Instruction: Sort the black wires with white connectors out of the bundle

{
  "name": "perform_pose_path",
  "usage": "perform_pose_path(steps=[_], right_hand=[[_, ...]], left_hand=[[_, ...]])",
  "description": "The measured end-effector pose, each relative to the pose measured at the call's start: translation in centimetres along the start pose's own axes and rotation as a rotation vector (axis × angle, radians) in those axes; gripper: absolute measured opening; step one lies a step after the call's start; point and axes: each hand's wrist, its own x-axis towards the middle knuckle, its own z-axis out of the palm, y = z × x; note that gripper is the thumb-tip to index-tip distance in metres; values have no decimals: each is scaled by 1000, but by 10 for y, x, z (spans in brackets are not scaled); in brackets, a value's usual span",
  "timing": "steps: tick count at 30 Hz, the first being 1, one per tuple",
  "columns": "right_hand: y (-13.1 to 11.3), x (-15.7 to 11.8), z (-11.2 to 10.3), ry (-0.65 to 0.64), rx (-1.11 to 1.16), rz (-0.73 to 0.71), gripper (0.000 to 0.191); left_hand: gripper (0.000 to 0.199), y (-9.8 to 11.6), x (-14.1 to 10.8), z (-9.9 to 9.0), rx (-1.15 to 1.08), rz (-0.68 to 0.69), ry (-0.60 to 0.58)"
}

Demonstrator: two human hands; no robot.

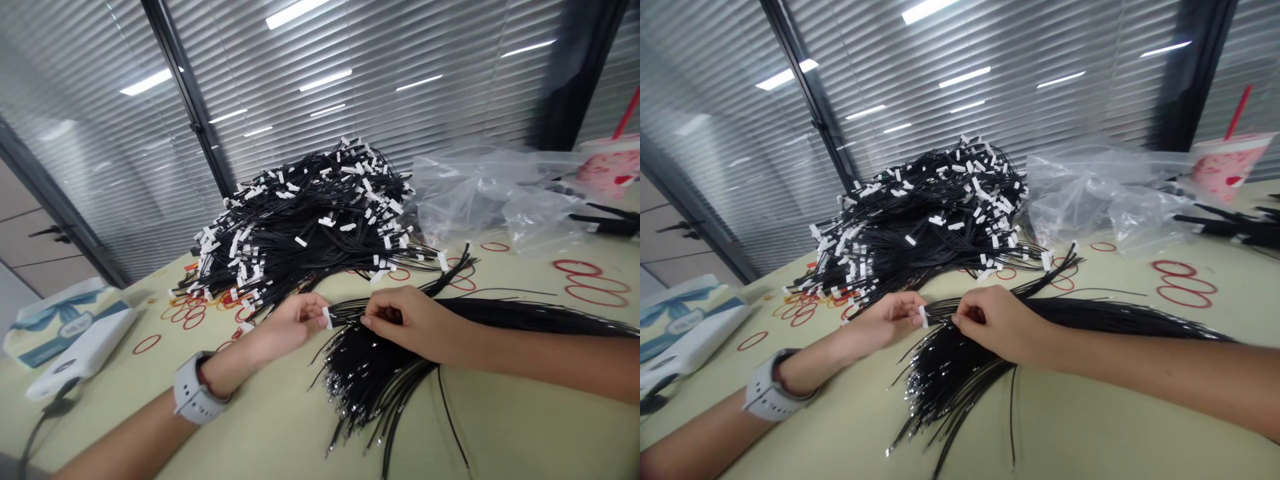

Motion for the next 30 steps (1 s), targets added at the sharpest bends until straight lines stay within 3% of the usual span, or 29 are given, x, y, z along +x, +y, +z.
perform_pose_path(steps=[16,21,30], right_hand=[[2,-1,0,-10,11,12,21],[1,-1,0,-5,1,-6,22],[-1,-2,1,46,-157,-165,17]], left_hand=[[2,13,-6,4,47,8,-47],[2,13,-6,4,86,67,-86],[7,10,-10,4,234,144,-83]])
